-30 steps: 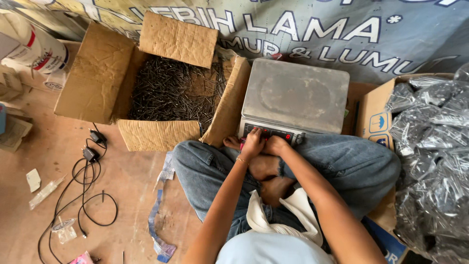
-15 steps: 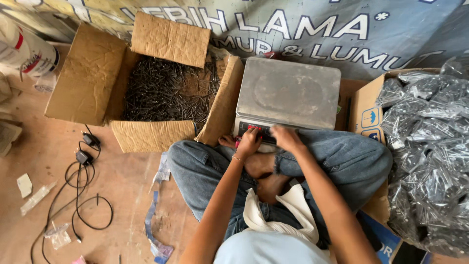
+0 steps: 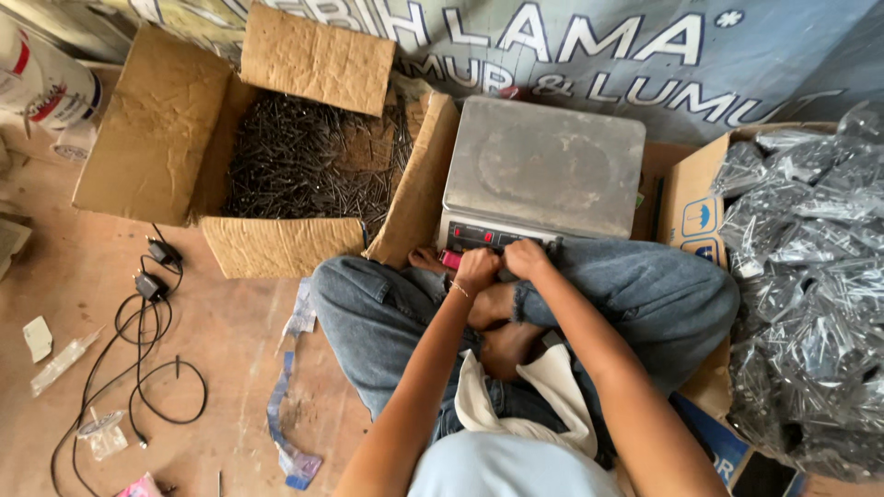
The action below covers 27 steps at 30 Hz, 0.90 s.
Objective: The person scoops nails from a cardboard box into a plastic bag, places the bag on a digital scale, and seals it with a handheld heat sealer. The person repeats this process multiple times.
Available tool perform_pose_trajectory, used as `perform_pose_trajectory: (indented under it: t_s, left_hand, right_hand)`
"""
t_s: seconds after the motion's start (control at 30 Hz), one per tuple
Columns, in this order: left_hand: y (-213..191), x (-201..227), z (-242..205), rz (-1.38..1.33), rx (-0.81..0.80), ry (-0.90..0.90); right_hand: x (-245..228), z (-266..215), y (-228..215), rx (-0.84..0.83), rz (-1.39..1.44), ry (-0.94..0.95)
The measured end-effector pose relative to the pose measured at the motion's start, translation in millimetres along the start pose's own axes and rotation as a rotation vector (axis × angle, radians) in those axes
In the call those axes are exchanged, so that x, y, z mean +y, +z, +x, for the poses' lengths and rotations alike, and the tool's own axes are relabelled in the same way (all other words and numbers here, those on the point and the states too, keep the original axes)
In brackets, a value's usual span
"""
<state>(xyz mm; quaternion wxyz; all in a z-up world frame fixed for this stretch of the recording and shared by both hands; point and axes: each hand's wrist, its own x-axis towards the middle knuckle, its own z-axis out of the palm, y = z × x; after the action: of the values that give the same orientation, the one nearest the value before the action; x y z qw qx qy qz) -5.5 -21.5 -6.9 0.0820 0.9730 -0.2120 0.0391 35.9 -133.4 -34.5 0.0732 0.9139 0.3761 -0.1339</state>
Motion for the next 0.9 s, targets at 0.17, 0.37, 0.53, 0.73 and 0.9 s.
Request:
perform_pose_trajectory:
  t_s: [0.17, 0.37, 0.53, 0.73, 0.9]
  left_hand:
    - [2, 1, -2, 0.017, 0.046, -0.012]
    - [-8, -3, -6, -0.026, 0.077, -0.021]
    - [-10, -6, -6, -0.086, 0.078, 0.006]
    - [-13, -12, -8, -0.132, 0.114, 0.059]
    - [-6, -15, -10, -0.18, 0.175, 0.097]
  right_hand:
    - [-5, 3, 6, 0.335, -0.155, -0.238]
    - [-8, -11, -3, 0.373, -0.133, -0.269]
    - [-3, -17, -12, 0.492, -0.166, -0.362]
    - [-11, -17, -19, 0.674, -0.472, -0.626]
    - [-16, -31, -31, 0.899, -0.969, -0.449]
